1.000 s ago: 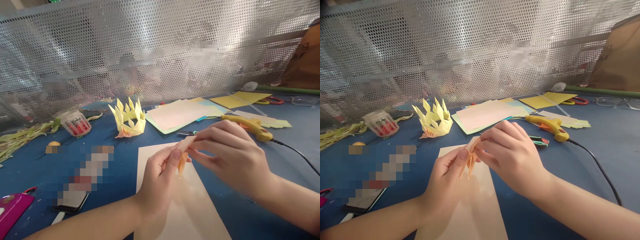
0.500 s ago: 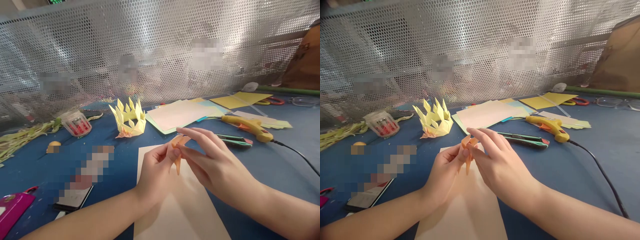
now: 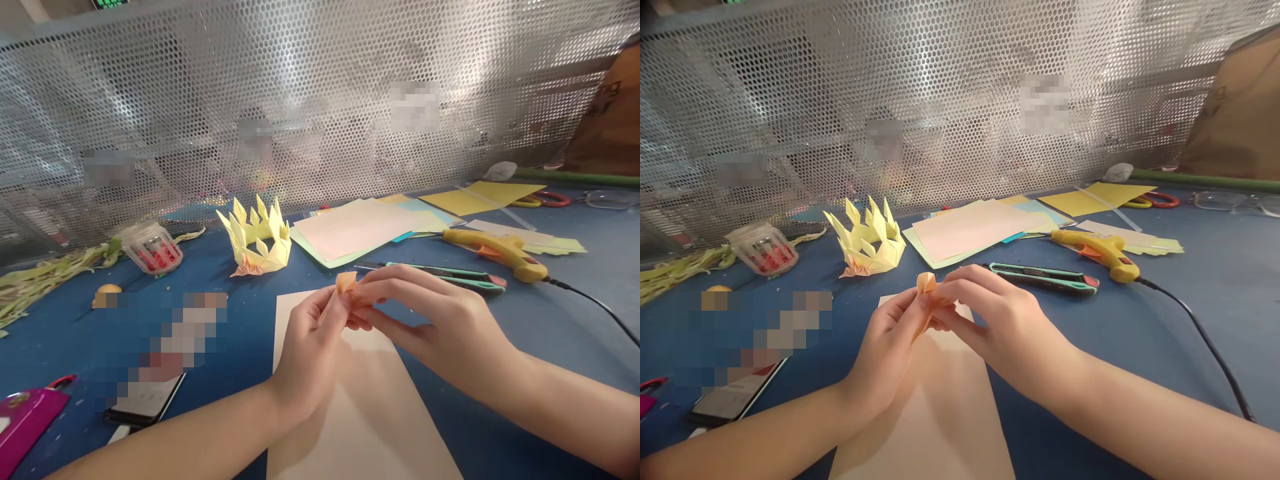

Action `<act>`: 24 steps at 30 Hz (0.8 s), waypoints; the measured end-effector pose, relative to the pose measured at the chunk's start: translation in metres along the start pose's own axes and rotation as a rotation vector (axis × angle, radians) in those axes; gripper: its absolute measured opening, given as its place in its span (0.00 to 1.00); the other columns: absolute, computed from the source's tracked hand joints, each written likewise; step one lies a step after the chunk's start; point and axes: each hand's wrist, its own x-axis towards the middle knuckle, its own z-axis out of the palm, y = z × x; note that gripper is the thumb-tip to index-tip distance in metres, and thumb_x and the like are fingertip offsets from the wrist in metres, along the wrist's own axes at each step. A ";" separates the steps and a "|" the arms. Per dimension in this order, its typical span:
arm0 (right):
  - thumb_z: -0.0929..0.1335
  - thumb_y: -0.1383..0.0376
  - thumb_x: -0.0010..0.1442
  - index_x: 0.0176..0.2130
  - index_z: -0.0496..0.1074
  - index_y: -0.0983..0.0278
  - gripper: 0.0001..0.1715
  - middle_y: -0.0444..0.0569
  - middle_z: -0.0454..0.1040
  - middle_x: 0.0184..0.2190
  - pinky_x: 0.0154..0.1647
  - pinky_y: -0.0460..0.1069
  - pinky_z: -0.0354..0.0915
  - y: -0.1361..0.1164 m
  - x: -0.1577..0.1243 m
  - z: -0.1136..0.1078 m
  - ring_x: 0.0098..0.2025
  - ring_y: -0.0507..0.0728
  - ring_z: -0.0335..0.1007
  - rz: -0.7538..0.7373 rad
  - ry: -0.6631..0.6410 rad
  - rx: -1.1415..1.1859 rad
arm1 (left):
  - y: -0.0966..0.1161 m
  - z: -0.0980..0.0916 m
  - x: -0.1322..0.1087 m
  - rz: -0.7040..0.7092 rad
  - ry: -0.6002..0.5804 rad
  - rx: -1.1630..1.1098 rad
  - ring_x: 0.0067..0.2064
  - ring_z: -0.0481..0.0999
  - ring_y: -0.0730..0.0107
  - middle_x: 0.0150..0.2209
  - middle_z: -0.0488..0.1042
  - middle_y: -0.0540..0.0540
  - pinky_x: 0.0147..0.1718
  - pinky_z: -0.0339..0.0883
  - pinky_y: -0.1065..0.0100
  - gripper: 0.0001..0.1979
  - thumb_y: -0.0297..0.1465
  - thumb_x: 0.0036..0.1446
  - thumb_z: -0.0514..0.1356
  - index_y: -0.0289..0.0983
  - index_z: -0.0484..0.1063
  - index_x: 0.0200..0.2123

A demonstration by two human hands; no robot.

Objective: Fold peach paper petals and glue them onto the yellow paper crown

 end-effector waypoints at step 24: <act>0.72 0.62 0.63 0.32 0.75 0.59 0.07 0.44 0.82 0.32 0.36 0.48 0.75 0.010 0.013 -0.011 0.33 0.53 0.79 0.244 -0.148 0.374 | 0.001 -0.004 0.002 -0.078 -0.010 -0.112 0.33 0.68 0.74 0.31 0.71 0.52 0.37 0.65 0.71 0.08 0.31 0.61 0.61 0.37 0.71 0.29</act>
